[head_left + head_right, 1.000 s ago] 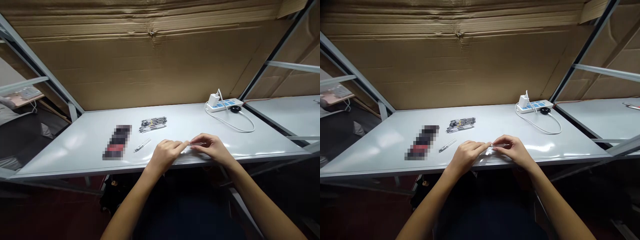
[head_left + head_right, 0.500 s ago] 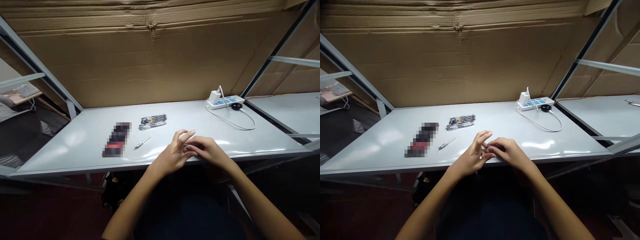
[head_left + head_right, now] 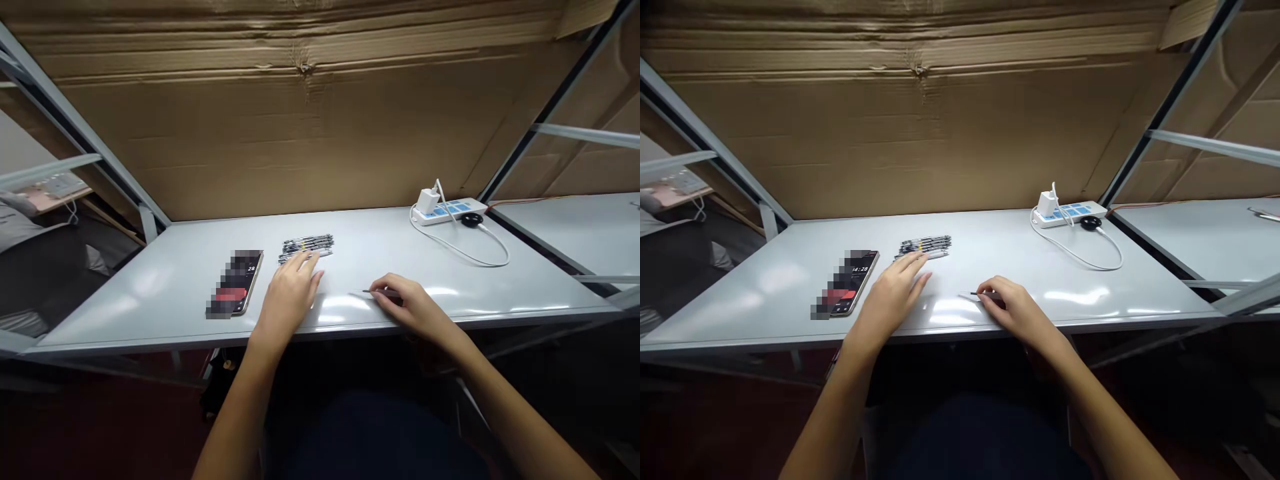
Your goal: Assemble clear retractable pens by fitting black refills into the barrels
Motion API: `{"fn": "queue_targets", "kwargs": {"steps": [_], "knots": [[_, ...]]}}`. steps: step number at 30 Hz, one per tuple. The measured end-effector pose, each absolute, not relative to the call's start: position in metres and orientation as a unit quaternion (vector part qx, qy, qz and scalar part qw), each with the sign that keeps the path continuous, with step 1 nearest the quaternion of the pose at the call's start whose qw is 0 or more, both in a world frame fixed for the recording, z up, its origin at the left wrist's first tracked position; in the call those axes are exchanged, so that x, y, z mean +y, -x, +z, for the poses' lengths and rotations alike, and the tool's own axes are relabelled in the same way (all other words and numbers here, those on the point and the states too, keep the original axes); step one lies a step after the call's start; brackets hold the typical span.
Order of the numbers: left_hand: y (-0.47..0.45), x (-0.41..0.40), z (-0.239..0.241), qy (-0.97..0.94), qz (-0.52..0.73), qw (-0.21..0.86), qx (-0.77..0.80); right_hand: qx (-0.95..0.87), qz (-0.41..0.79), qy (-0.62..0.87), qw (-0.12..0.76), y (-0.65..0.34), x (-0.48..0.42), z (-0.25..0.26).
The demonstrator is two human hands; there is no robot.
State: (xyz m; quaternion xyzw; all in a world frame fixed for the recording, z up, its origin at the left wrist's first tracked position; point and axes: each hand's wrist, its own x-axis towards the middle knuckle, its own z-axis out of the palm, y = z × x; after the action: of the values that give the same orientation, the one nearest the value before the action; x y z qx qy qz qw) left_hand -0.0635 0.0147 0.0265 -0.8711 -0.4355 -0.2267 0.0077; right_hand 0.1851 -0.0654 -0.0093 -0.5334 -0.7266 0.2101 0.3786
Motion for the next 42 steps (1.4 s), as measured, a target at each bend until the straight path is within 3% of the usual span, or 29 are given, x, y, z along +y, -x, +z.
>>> {"fn": "queue_targets", "kwargs": {"steps": [6,14,21,29,36,42], "knots": [[0.057,0.017,0.011,0.846,-0.136,-0.008,-0.516,-0.728,0.226,0.535,0.364,-0.185,-0.066,-0.011],[0.063,0.015,0.018,0.88,-0.178,-0.054,-0.437,-0.729,0.219,0.54,0.359,-0.185,-0.067,-0.011],[0.098,0.011,0.0,0.894,-0.121,-0.169,-0.398,-0.739,0.234,0.527,0.348,-0.187,-0.067,-0.011],[0.058,0.011,-0.001,0.887,-0.259,-0.216,-0.315,-0.717,0.244,0.546,0.358,-0.19,-0.066,-0.017],[0.048,0.003,-0.004,0.883,-0.257,-0.254,-0.298,-0.702,0.283,0.533,0.378,-0.191,-0.067,-0.015],[0.046,0.0,0.003,0.903,-0.227,-0.203,-0.303,-0.685,0.278,0.542,0.4,-0.196,-0.067,-0.017]]}}
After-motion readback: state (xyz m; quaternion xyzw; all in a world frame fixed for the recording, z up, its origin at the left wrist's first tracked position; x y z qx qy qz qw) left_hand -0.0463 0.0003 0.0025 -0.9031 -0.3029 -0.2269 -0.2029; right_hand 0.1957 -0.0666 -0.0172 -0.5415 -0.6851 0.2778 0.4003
